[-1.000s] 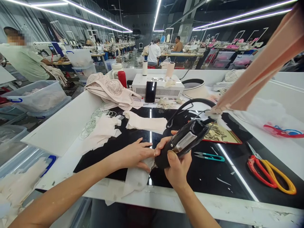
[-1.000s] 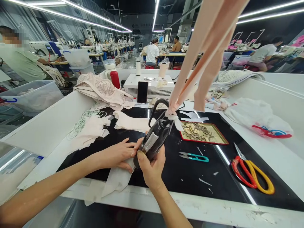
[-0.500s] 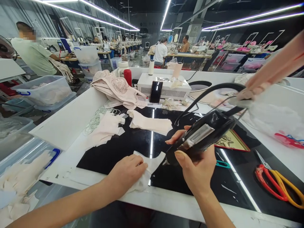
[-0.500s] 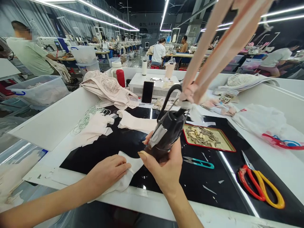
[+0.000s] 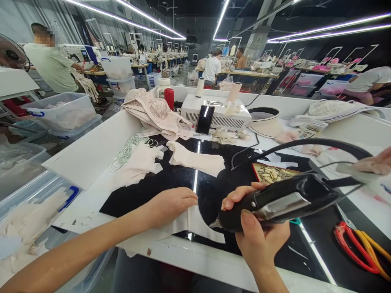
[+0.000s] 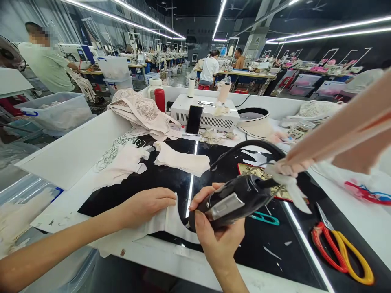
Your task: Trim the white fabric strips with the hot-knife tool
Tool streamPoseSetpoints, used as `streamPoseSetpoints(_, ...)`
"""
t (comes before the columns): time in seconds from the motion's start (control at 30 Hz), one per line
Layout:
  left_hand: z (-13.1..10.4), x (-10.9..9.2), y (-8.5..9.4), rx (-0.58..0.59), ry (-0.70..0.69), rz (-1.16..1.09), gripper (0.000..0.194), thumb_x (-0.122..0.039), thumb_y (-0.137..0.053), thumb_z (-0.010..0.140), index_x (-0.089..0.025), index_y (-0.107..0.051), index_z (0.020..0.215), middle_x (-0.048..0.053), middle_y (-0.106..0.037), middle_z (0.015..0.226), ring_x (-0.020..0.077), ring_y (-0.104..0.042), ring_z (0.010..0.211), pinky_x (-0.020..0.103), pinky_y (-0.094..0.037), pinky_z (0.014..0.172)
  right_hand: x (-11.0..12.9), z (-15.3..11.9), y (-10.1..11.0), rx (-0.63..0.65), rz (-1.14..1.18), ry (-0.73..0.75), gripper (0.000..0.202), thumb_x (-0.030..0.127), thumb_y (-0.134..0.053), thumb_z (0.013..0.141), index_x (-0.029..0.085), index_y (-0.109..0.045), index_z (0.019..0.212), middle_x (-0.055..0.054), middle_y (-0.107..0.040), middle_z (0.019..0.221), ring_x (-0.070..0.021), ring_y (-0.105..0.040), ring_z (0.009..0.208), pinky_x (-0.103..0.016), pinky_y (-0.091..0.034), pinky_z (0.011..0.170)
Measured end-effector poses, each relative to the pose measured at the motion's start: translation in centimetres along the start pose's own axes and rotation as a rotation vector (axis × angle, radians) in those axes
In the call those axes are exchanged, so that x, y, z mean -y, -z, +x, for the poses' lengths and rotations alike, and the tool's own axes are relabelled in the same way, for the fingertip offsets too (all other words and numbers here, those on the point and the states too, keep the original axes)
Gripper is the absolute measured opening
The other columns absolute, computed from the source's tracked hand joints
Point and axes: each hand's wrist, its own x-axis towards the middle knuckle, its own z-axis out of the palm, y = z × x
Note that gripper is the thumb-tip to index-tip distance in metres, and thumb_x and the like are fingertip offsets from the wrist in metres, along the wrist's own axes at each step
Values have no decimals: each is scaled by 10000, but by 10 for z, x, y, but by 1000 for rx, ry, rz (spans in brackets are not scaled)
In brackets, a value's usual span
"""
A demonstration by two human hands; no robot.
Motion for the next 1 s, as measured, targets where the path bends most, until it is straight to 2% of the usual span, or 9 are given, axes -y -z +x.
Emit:
streamPoseSetpoints(0.13,12,7,-9,55,15,45,322,4,-525,979,-128,-639,1250,111,-679,1287,216,-659,1186,335,-599,1015,1,-6,3,7,0,-13,375,269,-770,897,263,-609,1236,-6,-648,877,-146,-650,706,-315,-589,638)
streamPoseSetpoints(0.23,14,11,-12,50,3,45,270,-20,-524,989,-131,-666,1190,104,-694,1218,209,-665,1135,334,-599,1003,3,-9,5,7,-14,-11,375,283,-761,901,263,-604,1241,-11,-643,879,-153,-645,713,-324,-592,632)
streamPoseSetpoints(0.47,6,12,-6,32,36,-17,205,-125,-510,1047,-142,-682,1158,86,-687,1204,198,-670,1116,330,-589,1014,6,-13,10,0,-27,-1,386,280,-760,895,263,-604,1247,-17,-636,862,-165,-638,706,-338,-597,608)
streamPoseSetpoints(0.73,-3,14,-5,26,16,-18,221,-143,-499,1064,-157,-675,1197,72,-687,1277,179,-687,1147,301,-593,1022,9,-11,10,-6,-24,-11,383,293,-779,881,258,-616,1226,-10,-636,850,-158,-637,696,-328,-601,604)
streamPoseSetpoints(1.0,-11,16,-8,-11,-49,44,277,-49,-520,1020,-145,-652,1244,93,-689,1322,192,-693,1185,287,-613,989,8,-5,7,-39,-52,-11,386,338,-800,851,248,-632,1187,-5,-635,816,-164,-610,663,-326,-587,556)
